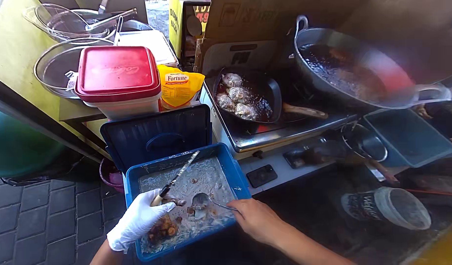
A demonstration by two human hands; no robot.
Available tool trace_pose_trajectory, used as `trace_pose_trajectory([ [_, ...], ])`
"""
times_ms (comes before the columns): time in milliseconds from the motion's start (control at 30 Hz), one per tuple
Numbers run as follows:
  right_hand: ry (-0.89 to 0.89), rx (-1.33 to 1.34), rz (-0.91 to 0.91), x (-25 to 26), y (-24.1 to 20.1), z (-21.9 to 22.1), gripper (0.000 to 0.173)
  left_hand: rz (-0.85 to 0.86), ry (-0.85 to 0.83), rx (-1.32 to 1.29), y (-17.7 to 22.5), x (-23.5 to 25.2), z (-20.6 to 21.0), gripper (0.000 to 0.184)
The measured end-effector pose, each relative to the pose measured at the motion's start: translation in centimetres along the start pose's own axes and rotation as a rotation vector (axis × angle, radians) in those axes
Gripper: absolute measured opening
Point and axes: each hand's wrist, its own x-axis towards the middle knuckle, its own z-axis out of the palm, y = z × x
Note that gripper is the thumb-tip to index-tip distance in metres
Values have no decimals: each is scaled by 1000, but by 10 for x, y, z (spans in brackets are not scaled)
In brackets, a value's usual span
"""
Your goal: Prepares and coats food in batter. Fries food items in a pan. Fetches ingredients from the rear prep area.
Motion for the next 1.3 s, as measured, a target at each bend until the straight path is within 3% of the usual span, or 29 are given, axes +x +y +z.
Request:
trace_pose_trajectory([
  [133,241,-5,-280,5,-14,23,37,43,257,-245,-12,-30,-4,21],
  [233,83,-1,-336,20,-52,23,37,33,395,-313,-19,-50,-2,23],
  [433,-195,-200,-276,42,-143,22,29,-41,576,-417,-29,-82,3,21],
  [633,-349,-481,-372,29,-177,22,25,-95,638,-526,-50,-100,10,22],
  [733,-343,-423,-397,38,-169,-1,17,-96,622,-540,-52,-108,7,21],
  [867,-179,-281,-512,55,-127,-12,27,-48,560,-550,-57,-117,2,24],
  [1133,-176,327,-336,57,-64,-12,29,3,452,-788,-66,-119,0,26],
  [1300,-42,356,-271,31,-52,-33,30,2,402,-749,-47,-106,8,19],
])
